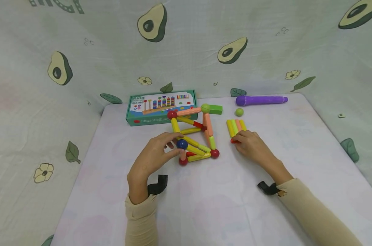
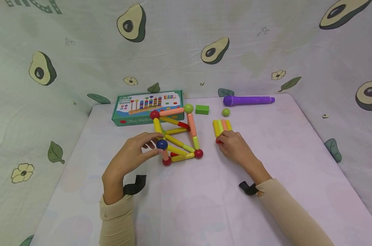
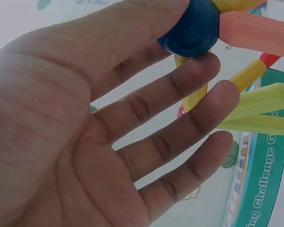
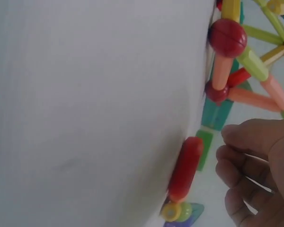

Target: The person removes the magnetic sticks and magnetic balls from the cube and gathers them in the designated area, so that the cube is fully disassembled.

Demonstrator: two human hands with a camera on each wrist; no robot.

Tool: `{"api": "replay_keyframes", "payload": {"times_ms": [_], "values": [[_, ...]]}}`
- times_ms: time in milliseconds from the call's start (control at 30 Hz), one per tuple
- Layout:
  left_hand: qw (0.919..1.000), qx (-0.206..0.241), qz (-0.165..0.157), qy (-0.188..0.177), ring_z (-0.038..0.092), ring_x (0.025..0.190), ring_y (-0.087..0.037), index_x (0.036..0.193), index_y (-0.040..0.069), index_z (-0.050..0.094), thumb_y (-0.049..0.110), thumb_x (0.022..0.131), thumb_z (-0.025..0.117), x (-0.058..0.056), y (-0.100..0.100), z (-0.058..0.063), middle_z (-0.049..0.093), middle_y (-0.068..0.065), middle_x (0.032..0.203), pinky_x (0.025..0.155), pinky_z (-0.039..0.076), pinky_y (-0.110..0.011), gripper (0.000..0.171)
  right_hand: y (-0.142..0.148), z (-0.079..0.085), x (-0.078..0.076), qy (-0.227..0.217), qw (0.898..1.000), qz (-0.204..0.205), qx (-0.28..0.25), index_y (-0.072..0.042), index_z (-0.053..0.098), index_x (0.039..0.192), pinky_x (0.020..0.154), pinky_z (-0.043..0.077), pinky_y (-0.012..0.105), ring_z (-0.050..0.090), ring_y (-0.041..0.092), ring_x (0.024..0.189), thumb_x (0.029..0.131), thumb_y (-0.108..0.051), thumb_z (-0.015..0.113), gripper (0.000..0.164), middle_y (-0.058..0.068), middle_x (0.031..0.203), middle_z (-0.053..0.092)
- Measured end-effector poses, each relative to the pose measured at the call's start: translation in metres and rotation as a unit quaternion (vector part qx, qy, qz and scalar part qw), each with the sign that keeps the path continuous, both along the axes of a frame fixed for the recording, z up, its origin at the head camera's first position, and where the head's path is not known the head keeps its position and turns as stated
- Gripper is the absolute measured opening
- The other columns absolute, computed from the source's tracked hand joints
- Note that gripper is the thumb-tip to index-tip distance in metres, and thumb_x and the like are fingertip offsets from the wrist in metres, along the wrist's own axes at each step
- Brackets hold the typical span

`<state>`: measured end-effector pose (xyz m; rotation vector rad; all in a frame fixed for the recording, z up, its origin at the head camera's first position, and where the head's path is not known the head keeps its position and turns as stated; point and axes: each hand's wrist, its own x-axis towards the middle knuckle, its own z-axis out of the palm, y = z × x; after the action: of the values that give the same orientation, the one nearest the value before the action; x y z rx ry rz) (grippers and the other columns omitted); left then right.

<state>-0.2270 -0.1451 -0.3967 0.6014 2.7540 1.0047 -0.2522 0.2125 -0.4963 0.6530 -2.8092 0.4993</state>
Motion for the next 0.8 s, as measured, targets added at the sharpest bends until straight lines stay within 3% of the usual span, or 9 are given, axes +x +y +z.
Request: {"api": "replay_keyframes", "payload": {"times_ms": [200, 467, 600, 800], "values": [[1.0000, -0.001, 0.001, -0.001, 0.058, 0.103, -0.016, 0.139, 0.026, 0.060, 0.037, 0.090, 0.075, -0.001, 0.002, 0.000, 0.062, 0.005, 0.122, 0.085, 0.054, -0.037, 0.052, -0.020, 0.012, 0.017, -0.010, 0.994, 0.074, -0.085, -0.004, 0.073, 0.104, 0.083, 0.054, 0.043, 0.062, 0.023, 0.094, 0.085, -0.005, 0.078, 0.019, 0.004, 0.101, 0.068], [1.0000, 0.007, 0.003, 0.003, 0.059, 0.102, -0.015, 0.140, 0.023, 0.059, 0.035, 0.091, 0.075, 0.001, -0.001, -0.002, 0.062, 0.005, 0.124, 0.087, 0.053, -0.039, 0.053, -0.064, 0.030, 0.023, -0.070, 0.962, 0.142, -0.222, -0.010, 0.071, 0.111, 0.081, 0.055, 0.042, 0.061, 0.019, 0.095, 0.090, -0.007, 0.074, 0.021, 0.001, 0.106, 0.068], [0.9998, 0.012, -0.002, 0.014, 0.059, 0.102, -0.016, 0.139, 0.023, 0.060, 0.035, 0.091, 0.075, 0.000, 0.001, -0.002, 0.062, 0.004, 0.125, 0.086, 0.054, -0.040, 0.052, -0.084, 0.039, 0.022, -0.075, 0.952, 0.156, -0.252, -0.013, 0.070, 0.115, 0.078, 0.056, 0.043, 0.062, 0.021, 0.094, 0.091, -0.011, 0.074, 0.024, 0.003, 0.110, 0.067], [0.9993, 0.025, -0.014, 0.023, 0.060, 0.100, -0.016, 0.136, 0.022, 0.062, 0.034, 0.091, 0.075, -0.001, 0.002, -0.003, 0.063, 0.004, 0.124, 0.086, 0.054, -0.040, 0.048, -0.106, 0.045, 0.018, -0.082, 0.944, 0.183, -0.262, -0.012, 0.070, 0.118, 0.086, 0.055, 0.042, 0.061, 0.016, 0.103, 0.094, -0.017, 0.073, 0.025, -0.001, 0.113, 0.066]]}}
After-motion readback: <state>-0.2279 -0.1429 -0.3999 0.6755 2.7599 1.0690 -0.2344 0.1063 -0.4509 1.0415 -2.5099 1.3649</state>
